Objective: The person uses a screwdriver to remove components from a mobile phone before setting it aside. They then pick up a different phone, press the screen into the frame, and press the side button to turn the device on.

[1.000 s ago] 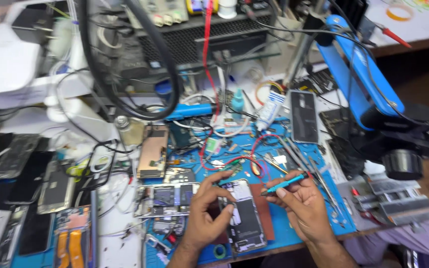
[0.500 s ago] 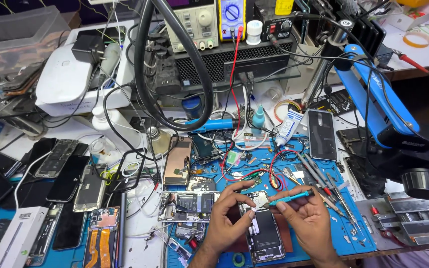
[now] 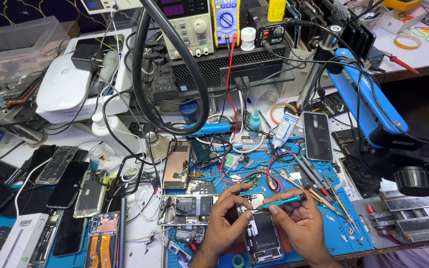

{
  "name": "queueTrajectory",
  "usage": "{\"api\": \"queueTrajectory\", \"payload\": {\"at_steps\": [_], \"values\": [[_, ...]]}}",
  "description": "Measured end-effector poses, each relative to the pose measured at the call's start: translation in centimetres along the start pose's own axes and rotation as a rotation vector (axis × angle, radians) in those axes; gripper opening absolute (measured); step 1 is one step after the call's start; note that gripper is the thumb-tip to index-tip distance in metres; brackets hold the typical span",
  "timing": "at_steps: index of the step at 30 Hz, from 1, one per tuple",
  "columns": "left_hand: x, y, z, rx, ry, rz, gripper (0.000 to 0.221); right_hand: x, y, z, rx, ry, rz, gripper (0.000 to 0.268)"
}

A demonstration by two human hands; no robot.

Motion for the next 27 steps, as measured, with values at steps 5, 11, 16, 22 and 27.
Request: {"api": "queueTrajectory", "payload": {"at_steps": [5, 11, 16, 22, 27], "values": [[0.0, 0.1, 0.0, -0.019, 0.000, -0.009, 0.011, 0.1, -0.1, 0.0, 0.005, -0.009, 0.022, 0.030], [0.0, 0.4, 0.0, -0.064, 0.001, -0.031, 0.010, 0.2, 0.0, 0.0, 0.020, -0.009, 0.027, 0.031], [0.0, 0.3, -0.1, -0.022, 0.002, -0.011, 0.009, 0.2, 0.3, 0.1, 0.038, -0.029, 0.003, 0.029], [-0.2, 1.1, -0.1, -0.075, -0.003, -0.015, 0.009, -1.9, 0.8, 0.0, -0.030, -0.095, -0.060, 0.027], [-0.1, 1.4, -0.2, -0.136, -0.014, -0.008, 0.008, -2.7, 1.6, -0.1, -0.018, -0.023, -0.127, 0.017]]}}
Point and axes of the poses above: each hand's wrist, its own z-axis towards the middle knuckle, its own x-axis out of the palm, y = z × x, the point moved 5 cm from there along z, towards the middle knuckle
